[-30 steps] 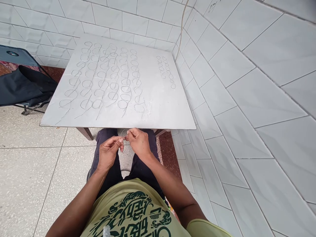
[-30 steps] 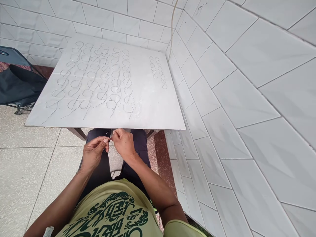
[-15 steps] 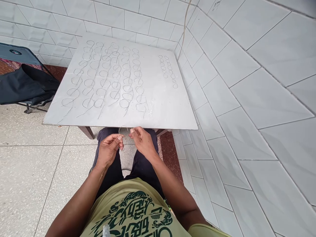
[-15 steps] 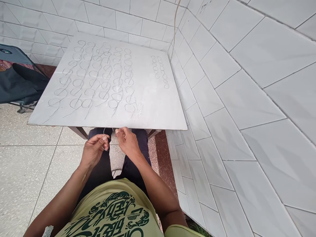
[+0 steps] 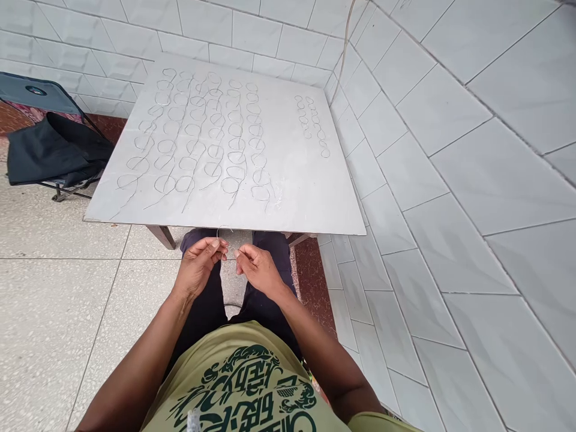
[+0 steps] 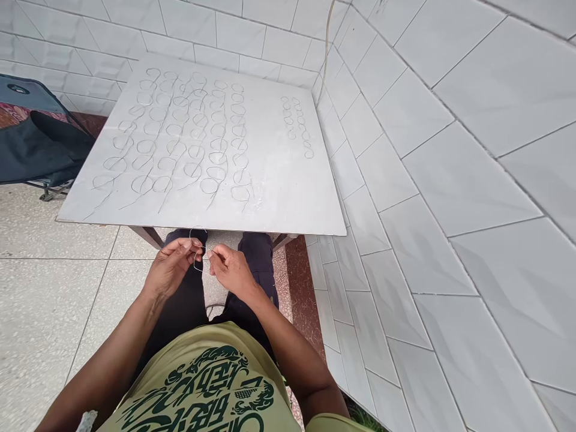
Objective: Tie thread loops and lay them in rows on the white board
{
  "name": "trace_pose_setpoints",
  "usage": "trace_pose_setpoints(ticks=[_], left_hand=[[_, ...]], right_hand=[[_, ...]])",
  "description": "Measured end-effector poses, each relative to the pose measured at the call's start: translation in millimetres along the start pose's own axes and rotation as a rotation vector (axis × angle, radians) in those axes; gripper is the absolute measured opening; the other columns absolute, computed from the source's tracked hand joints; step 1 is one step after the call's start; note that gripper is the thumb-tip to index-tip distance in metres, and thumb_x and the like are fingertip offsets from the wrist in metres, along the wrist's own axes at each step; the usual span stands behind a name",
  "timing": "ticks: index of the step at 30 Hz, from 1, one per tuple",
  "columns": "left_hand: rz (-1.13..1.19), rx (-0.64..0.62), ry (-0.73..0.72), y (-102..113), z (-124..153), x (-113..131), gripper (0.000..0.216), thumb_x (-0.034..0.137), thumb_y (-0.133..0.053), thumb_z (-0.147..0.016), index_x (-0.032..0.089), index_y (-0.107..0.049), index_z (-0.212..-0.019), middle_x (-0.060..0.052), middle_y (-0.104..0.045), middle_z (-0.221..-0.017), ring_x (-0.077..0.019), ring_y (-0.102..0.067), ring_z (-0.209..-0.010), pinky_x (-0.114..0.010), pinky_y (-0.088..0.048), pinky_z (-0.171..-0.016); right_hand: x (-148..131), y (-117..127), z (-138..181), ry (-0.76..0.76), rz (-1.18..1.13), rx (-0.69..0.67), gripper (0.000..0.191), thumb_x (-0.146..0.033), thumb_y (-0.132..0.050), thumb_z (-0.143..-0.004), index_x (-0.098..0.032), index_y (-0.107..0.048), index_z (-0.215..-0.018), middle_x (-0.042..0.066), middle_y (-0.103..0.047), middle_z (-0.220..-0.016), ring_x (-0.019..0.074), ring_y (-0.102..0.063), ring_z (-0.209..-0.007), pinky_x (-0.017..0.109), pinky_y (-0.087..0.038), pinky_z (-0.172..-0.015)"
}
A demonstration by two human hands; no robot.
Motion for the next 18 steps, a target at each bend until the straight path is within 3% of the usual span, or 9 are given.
trace_pose_setpoints(ticks=[3,7,12,18], left_hand=[[0.045,-0.047,0.076,-1,-3,2,0.018,0.032,-0.074,-0.089,0.015,-0.076,-0.089,-0.007,-0.067,-0.102,-0.0118,-0.06,-0.076,-0.026,-0.048,-0.069],[0.076,-0.133,0.145,-10,-4,3,0.024,0.033,-0.073,-0.09,0.012,-0.072,-0.077,-0.003,-0.061,-0.084,-0.0086,-0.054,-0.064,-0.024,-0.045,-0.064],[0.033,-0.19,0.153,-18,1,3,0.026,0.03,-0.073,-0.089,0.011,-0.07,-0.072,-0.004,-0.058,-0.077,-0.0103,-0.055,-0.066,-0.024,-0.045,-0.065],[0.027,-0.173,0.13,-16,6,1,0.027,0.033,-0.071,-0.091,0.012,-0.071,-0.074,-0.005,-0.06,-0.083,-0.0111,-0.057,-0.069,-0.025,-0.047,-0.067]], right_hand=[[-8,3,0,0.051,0.039,-0.068,0.037,-0.037,-0.046,-0.103,-0.02,-0.052,-0.07,-0.003,-0.06,-0.061,0.0102,-0.05,-0.054,0.024,-0.038,-0.059],[-13,5,-1,0.102,0.092,-0.141,0.036,-0.035,-0.046,-0.102,-0.02,-0.049,-0.07,-0.004,-0.054,-0.06,0.0105,-0.047,-0.055,0.025,-0.035,-0.06],[-15,11,-1,0.147,0.165,-0.166,0.034,-0.033,-0.048,-0.101,-0.02,-0.045,-0.07,-0.005,-0.049,-0.06,0.0102,-0.042,-0.055,0.026,-0.029,-0.057],[-8,17,-4,0.072,0.137,-0.152,0.033,-0.034,-0.052,-0.1,-0.02,-0.049,-0.07,-0.005,-0.054,-0.059,0.0101,-0.047,-0.055,0.024,-0.034,-0.059]])
Point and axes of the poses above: each hand's wrist, its own z-axis away from the middle knuckle, its own y-axis out of the back of the hand, x = y × z, the point moved 9 cm from there along -z, towards the middle knuckle
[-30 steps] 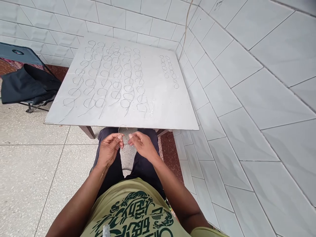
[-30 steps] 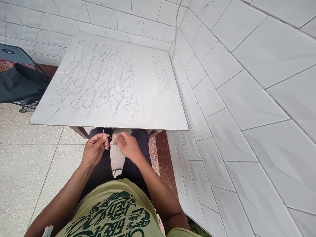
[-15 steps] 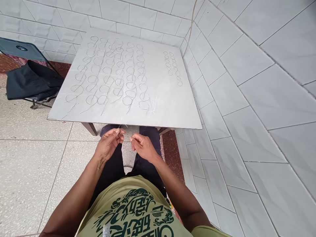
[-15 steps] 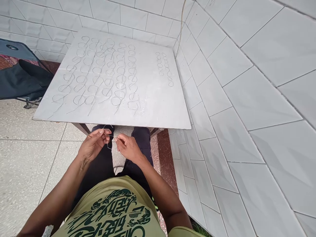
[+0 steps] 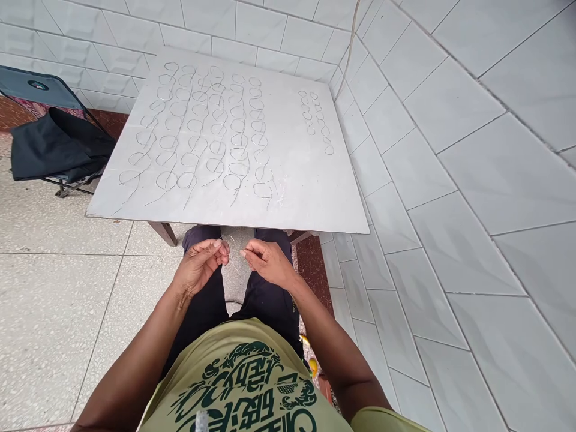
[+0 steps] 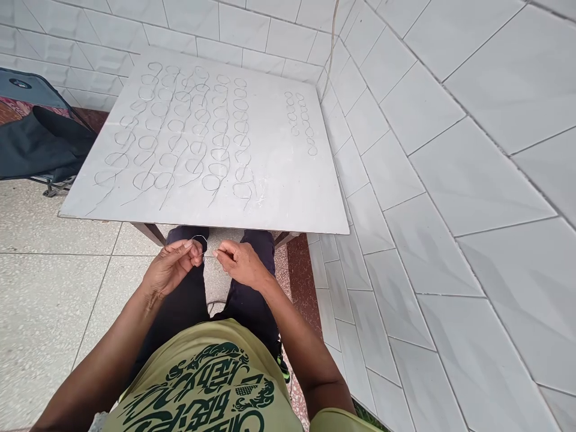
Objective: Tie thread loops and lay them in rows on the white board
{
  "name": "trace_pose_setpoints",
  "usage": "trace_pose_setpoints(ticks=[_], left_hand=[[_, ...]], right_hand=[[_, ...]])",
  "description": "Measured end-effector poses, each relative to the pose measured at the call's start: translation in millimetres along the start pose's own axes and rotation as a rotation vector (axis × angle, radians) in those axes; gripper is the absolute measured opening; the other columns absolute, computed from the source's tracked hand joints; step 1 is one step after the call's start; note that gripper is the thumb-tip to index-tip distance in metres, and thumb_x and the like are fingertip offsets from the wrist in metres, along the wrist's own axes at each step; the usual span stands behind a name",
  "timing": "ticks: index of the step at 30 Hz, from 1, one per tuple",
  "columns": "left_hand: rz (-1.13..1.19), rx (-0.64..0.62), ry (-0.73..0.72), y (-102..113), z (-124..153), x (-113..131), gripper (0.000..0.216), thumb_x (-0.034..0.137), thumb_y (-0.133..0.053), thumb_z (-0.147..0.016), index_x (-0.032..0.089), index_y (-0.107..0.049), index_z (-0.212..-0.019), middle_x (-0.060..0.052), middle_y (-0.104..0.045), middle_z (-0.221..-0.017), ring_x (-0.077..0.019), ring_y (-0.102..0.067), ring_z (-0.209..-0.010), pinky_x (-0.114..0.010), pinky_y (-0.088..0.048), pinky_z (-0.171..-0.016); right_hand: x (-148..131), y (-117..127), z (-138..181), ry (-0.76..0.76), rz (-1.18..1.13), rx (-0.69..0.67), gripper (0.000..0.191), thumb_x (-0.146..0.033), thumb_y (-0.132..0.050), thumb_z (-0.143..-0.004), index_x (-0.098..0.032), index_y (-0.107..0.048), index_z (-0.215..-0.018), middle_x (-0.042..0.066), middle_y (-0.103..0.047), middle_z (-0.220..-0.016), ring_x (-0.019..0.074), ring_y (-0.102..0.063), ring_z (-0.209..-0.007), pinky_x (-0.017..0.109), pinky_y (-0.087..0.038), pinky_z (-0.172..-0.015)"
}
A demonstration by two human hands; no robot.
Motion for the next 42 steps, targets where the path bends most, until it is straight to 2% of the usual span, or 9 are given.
trace_pose_setpoints(ticks=[8,11,15,27,30,32,35,38,42], left_hand=[[-0.15,0.151,-0.031,10,-6,9,0.03,0.043,-0.07,-0.092,0.014,-0.072,-0.084,-0.005,-0.064,-0.081,-0.0099,-0.055,-0.062,-0.023,-0.039,-0.054],[-0.124,0.131,0.0,4,-5,10,0.028,0.042,-0.068,-0.093,0.015,-0.072,-0.085,-0.001,-0.059,-0.068,-0.0075,-0.046,-0.05,-0.022,-0.03,-0.048],[-0.035,0.094,0.048,-2,-3,5,0.032,0.038,-0.067,-0.094,0.015,-0.065,-0.072,0.003,-0.047,-0.053,-0.0073,-0.038,-0.045,-0.024,-0.026,-0.047],[-0.063,0.057,0.089,-6,-1,-7,0.037,0.039,-0.073,-0.089,0.014,-0.061,-0.065,0.009,-0.028,-0.046,-0.003,-0.02,-0.042,-0.022,-0.018,-0.047],[-0.031,0.103,0.075,-4,-1,-3,0.037,0.04,-0.074,-0.088,0.014,-0.061,-0.065,0.009,-0.027,-0.047,-0.0033,-0.021,-0.042,-0.022,-0.018,-0.047],[-0.014,0.137,0.053,-2,-1,1,0.036,0.04,-0.074,-0.088,0.014,-0.062,-0.067,0.008,-0.03,-0.047,-0.0038,-0.024,-0.042,-0.022,-0.02,-0.047],[0.011,0.177,0.007,0,0,7,0.034,0.039,-0.074,-0.089,0.015,-0.062,-0.068,0.007,-0.034,-0.048,-0.0047,-0.028,-0.043,-0.022,-0.023,-0.047],[0.03,0.217,-0.04,2,0,11,0.031,0.038,-0.073,-0.089,0.015,-0.063,-0.07,0.006,-0.037,-0.05,-0.0056,-0.032,-0.045,-0.022,-0.025,-0.047],[0.028,0.242,-0.053,1,1,8,0.031,0.038,-0.072,-0.089,0.016,-0.063,-0.069,0.005,-0.039,-0.05,-0.0064,-0.035,-0.045,-0.023,-0.028,-0.047]], right_hand=[[0,-2,2,-0.025,-0.067,-0.019,0.033,-0.037,-0.052,-0.101,-0.02,-0.051,-0.072,-0.005,-0.059,-0.059,0.0103,-0.055,-0.054,0.024,-0.039,-0.058],[6,-6,3,-0.074,-0.225,-0.005,0.032,-0.041,-0.052,-0.101,-0.021,-0.05,-0.076,-0.004,-0.061,-0.063,0.0113,-0.06,-0.055,0.024,-0.045,-0.058],[9,-10,4,-0.091,-0.371,0.005,0.032,-0.046,-0.055,-0.099,-0.021,-0.052,-0.079,-0.004,-0.06,-0.064,0.0101,-0.058,-0.05,0.022,-0.047,-0.053],[12,-11,0,-0.083,-0.342,-0.026,0.032,-0.046,-0.058,-0.097,-0.02,-0.053,-0.08,-0.006,-0.057,-0.06,0.0074,-0.052,-0.045,0.019,-0.042,-0.046],[14,-15,2,-0.101,-0.36,-0.067,0.028,-0.048,-0.055,-0.099,-0.021,-0.055,-0.093,-0.006,-0.057,-0.063,0.0082,-0.052,-0.046,0.02,-0.043,-0.046],[10,-12,5,-0.065,-0.285,-0.042,0.03,-0.048,-0.058,-0.097,-0.022,-0.054,-0.113,-0.004,-0.062,-0.073,0.0103,-0.058,-0.055,0.022,-0.046,-0.05],[-5,2,14,0.061,-0.067,0.113,0.046,-0.043,-0.067,-0.093,-0.023,-0.046,-0.129,0.006,-0.066,-0.104,0.0168,-0.067,-0.085,0.026,-0.052,-0.061],[-19,2,21,0.157,0.192,0.178,0.036,-0.041,-0.064,-0.096,-0.022,-0.05,-0.122,0.012,-0.062,-0.118,0.0218,-0.064,-0.102,0.031,-0.054,-0.071],[-26,-8,23,0.227,0.453,0.222,0.02,-0.04,-0.051,-0.104,-0.02,-0.055,-0.107,0.011,-0.063,-0.108,0.0226,-0.063,-0.1,0.034,-0.051,-0.077]])
Point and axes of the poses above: each hand's wrist, its own z-axis away from the middle knuckle, its own y-axis out of the back of the hand, x = y × z, the point moved 9 cm from there along -z, towards the middle knuckle
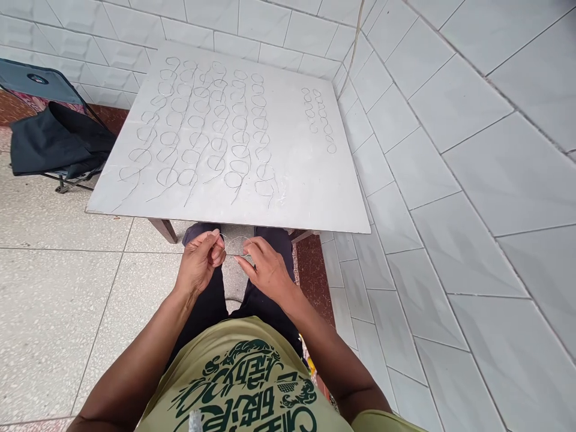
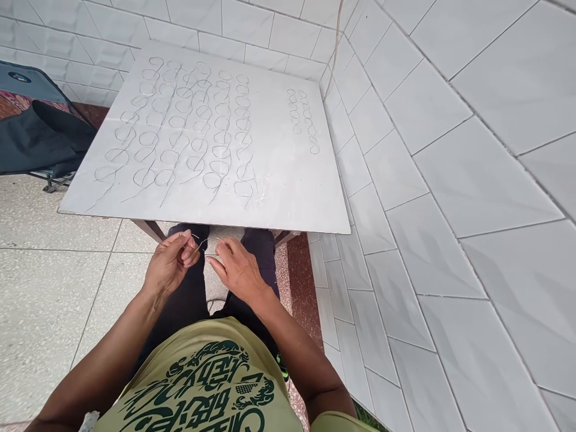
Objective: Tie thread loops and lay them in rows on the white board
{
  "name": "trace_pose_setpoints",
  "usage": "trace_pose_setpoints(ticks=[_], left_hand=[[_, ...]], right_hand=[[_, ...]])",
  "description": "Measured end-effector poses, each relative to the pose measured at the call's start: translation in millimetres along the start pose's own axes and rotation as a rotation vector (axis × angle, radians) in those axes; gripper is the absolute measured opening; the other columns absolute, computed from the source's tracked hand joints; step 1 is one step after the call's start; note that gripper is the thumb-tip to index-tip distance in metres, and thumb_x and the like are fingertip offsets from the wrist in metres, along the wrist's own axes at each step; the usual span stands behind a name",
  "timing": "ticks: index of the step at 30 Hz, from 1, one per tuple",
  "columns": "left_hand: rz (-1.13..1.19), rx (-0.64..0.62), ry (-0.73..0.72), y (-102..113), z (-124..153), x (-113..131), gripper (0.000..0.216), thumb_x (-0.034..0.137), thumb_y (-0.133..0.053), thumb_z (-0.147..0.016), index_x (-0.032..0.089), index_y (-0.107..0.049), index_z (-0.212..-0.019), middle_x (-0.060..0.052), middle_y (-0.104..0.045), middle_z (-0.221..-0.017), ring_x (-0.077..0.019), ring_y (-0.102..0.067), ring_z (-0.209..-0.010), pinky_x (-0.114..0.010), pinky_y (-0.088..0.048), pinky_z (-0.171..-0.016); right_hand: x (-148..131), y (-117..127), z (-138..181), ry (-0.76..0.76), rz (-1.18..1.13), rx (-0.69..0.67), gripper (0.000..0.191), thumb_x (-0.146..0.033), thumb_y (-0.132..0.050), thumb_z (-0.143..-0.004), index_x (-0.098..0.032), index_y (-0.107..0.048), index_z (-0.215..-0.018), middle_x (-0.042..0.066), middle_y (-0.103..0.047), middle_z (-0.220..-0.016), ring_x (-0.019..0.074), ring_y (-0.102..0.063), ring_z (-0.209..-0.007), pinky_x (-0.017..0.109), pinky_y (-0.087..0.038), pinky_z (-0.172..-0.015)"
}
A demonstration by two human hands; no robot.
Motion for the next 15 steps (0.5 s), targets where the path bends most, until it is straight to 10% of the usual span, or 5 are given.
trace_pose_setpoints(ticks=[15], left_hand=[[-0.076,-0.046,-0.021,-1,9,-8,0.034,0.043,-0.074,-0.089,0.016,-0.065,-0.07,0.008,-0.029,-0.048,-0.0042,-0.023,-0.042,-0.022,-0.021,-0.045]], right_hand=[[14,-19,0,0.039,-0.1,-0.016,0.026,-0.042,-0.048,-0.106,-0.022,-0.05,-0.09,0.004,-0.059,-0.083,0.0167,-0.056,-0.076,0.03,-0.045,-0.072]])
Point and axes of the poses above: each hand's wrist, its own z-axis away from the middle knuckle, its own y-axis out of the back of the hand, x = y × z, the point moved 9 cm from there along -z, towards the middle knuckle
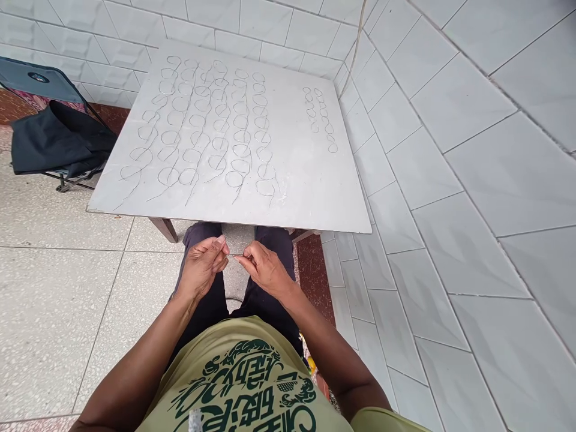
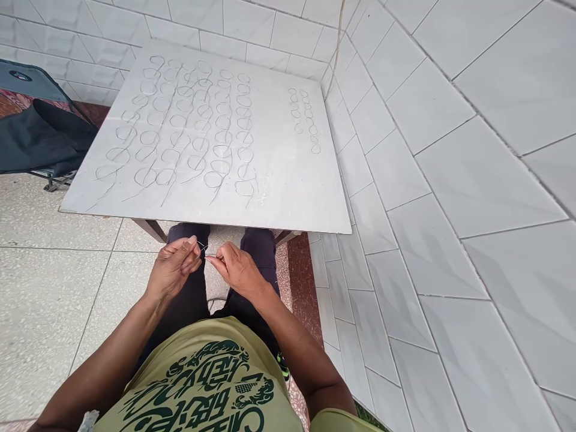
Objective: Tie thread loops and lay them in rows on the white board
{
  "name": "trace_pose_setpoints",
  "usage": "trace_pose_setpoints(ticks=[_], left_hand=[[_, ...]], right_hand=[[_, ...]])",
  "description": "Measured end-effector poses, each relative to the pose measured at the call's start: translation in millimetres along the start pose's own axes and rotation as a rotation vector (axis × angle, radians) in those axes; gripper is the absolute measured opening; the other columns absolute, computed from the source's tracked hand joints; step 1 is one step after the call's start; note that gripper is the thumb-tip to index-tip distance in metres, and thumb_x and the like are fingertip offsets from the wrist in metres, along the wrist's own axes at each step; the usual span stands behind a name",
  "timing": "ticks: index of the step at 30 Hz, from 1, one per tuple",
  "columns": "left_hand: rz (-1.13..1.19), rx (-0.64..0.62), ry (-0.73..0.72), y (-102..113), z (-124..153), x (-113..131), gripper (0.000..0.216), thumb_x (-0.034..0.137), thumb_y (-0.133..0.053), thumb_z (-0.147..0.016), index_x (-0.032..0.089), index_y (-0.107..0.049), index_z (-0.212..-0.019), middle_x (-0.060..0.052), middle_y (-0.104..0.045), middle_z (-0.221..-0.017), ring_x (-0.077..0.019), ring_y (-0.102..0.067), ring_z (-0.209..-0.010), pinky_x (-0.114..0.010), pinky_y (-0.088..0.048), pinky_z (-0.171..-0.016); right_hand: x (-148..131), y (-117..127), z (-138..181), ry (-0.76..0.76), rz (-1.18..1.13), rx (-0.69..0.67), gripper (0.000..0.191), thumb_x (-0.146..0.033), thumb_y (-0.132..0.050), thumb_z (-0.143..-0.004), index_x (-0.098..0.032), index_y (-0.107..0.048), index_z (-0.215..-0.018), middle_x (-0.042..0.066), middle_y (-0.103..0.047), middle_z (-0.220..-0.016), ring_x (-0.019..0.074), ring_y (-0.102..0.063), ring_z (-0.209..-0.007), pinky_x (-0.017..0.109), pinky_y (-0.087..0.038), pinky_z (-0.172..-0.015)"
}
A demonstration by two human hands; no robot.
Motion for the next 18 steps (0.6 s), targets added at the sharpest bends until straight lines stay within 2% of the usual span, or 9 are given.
trace_pose_setpoints(ticks=[8,18], left_hand=[[-0.039,0.037,0.027,0,4,-2,0.033,0.039,-0.078,-0.084,0.015,-0.066,-0.066,0.009,-0.027,-0.048,-0.0032,-0.02,-0.042,-0.021,-0.016,-0.044],[-0.189,-0.049,0.132,1,-1,1,0.036,0.043,-0.079,-0.083,0.015,-0.066,-0.065,0.007,-0.031,-0.046,-0.0043,-0.023,-0.042,-0.022,-0.015,-0.044]], right_hand=[[-1,6,-1,0.009,-0.002,0.011,0.026,-0.042,-0.048,-0.106,-0.022,-0.049,-0.089,0.004,-0.058,-0.082,0.0169,-0.056,-0.076,0.03,-0.044,-0.073],[-2,11,-3,0.026,-0.063,-0.054,0.025,-0.04,-0.05,-0.105,-0.021,-0.05,-0.088,0.002,-0.057,-0.081,0.0154,-0.053,-0.071,0.029,-0.041,-0.067]])
Point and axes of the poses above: each hand's wrist, its own z-axis away from the middle knuckle, its own y-axis out of the back of the hand, x = y × z, the point moved 9 cm from there along -z, towards the middle knuckle
